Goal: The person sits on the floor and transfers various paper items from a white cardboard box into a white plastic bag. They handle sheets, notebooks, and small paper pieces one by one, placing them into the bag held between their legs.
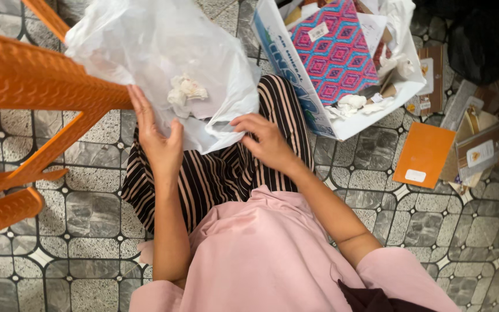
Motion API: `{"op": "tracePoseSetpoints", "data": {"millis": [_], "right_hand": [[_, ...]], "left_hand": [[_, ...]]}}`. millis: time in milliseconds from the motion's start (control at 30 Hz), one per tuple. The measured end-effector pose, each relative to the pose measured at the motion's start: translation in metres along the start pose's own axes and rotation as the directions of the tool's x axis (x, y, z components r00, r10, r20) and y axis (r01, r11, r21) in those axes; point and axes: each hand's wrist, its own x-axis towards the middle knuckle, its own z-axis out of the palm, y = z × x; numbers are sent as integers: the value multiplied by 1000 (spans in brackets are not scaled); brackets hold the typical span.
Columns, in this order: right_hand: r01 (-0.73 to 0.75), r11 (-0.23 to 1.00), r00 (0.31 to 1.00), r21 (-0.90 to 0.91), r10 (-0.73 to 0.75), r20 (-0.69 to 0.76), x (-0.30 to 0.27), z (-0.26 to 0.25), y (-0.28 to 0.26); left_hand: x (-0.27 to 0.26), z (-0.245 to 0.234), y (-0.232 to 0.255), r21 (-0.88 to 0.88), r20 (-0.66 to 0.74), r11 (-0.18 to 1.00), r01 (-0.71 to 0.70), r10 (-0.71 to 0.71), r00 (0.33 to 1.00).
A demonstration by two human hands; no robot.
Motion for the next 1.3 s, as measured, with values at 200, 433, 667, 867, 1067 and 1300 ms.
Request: {"op": "tracePoseSetpoints", "data": {"millis": [200,433,667,867,1067,1300], "right_hand": [[2,998,993,63,6,-120,-16,2,-7],[-277,938,869,-207,152,-471,-34,-108,71],[-634,506,773,-585,450,-447,-70,-150,170],[-603,596,797,-530,435,-418,-51,-149,144],[-53,991,864,120,106,-492,-8,-140,27],[124,992,964,21,-116,-239,86,-28,-36]], "left_hand": [[-2,-3,3,63,-58,997,-52,55,997],[-15,2,1,22,-46,999,-27,28,999],[-23,1,-2,123,-39,992,-28,33,999],[-5,-14,-6,254,94,967,-7,-18,995],[9,-3,-5,127,127,982,143,-159,979],[-6,9,7,-51,81,999,7,-3,997]]}}
